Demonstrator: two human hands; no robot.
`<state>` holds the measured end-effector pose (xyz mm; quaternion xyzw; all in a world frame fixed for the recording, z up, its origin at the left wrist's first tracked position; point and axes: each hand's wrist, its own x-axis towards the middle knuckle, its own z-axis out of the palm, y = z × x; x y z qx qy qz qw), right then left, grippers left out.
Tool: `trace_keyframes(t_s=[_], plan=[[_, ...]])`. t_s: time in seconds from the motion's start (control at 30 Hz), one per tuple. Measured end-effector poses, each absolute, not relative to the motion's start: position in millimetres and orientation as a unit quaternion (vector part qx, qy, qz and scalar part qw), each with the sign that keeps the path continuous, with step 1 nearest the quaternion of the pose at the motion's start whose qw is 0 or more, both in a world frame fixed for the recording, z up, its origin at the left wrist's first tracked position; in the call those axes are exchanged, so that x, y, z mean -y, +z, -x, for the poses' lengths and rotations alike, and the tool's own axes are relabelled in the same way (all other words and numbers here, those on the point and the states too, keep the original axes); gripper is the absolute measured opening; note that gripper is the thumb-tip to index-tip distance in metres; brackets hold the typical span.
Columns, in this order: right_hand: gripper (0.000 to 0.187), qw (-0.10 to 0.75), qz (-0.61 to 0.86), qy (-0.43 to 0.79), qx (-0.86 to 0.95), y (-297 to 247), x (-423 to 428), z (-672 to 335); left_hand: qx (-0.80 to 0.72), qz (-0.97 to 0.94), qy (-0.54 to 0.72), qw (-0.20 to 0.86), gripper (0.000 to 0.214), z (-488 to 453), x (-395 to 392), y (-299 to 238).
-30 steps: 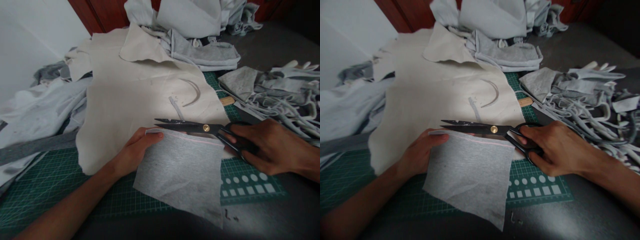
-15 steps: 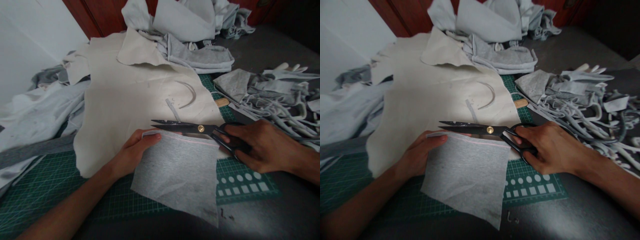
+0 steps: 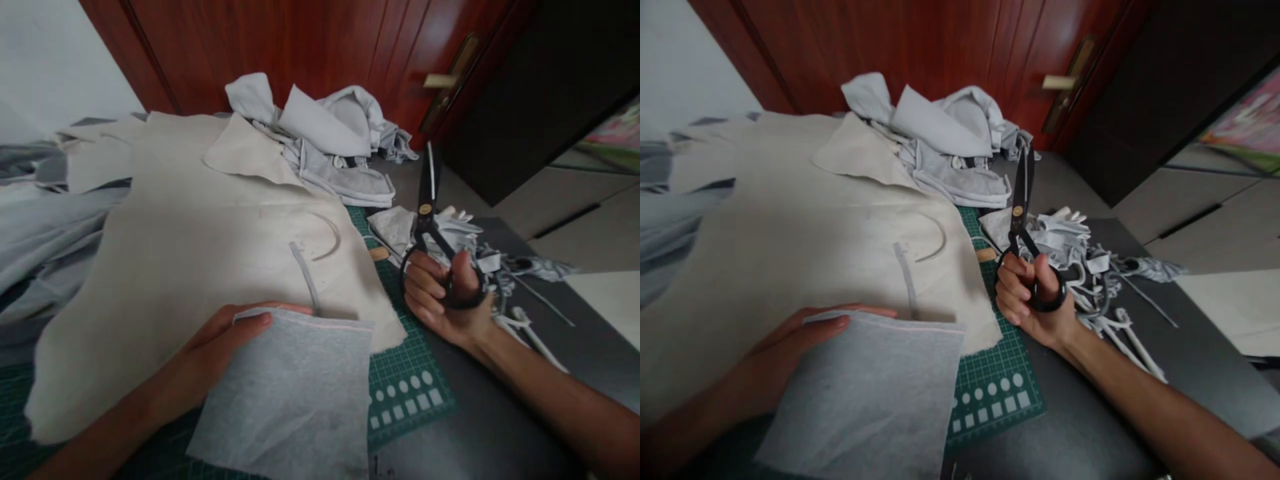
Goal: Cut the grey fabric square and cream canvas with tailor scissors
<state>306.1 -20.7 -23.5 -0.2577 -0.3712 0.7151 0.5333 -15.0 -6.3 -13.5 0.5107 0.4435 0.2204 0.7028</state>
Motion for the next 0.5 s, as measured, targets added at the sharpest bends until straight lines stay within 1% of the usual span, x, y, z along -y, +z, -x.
trace_keyframes(t_s=[0.07,0.17,0.27,0.37,0.43,0.5], plan=[[0.055,0.567,0.260,0.720,0.302,-24.4,16.9,-305.7,-0.465,-0.513,0.237,0.682,0.031,12.6,8.4,-11.6],[0.047,0.593,0.244,0.735,0.221,-30.4,11.4,-309.4,-0.482,-0.507,0.268,0.663,0.028,9.4,10.3,-8.9],[0.040,0.593,0.225,0.752,0.177,-38.6,7.1,-315.6,-0.472,-0.511,0.258,0.670,0.027,9.2,8.9,-9.2],[0.035,0.586,0.207,0.764,0.171,-43.7,5.1,-319.8,-0.454,-0.508,0.246,0.689,0.029,10.5,8.1,-11.9],[0.032,0.581,0.185,0.773,0.175,-44.6,5.1,-320.6,-0.462,-0.508,0.259,0.679,0.027,11.1,9.2,-14.4],[0.030,0.581,0.157,0.780,0.170,-44.1,5.9,-320.4,-0.459,-0.522,0.302,0.653,0.026,12.3,10.4,-18.0]])
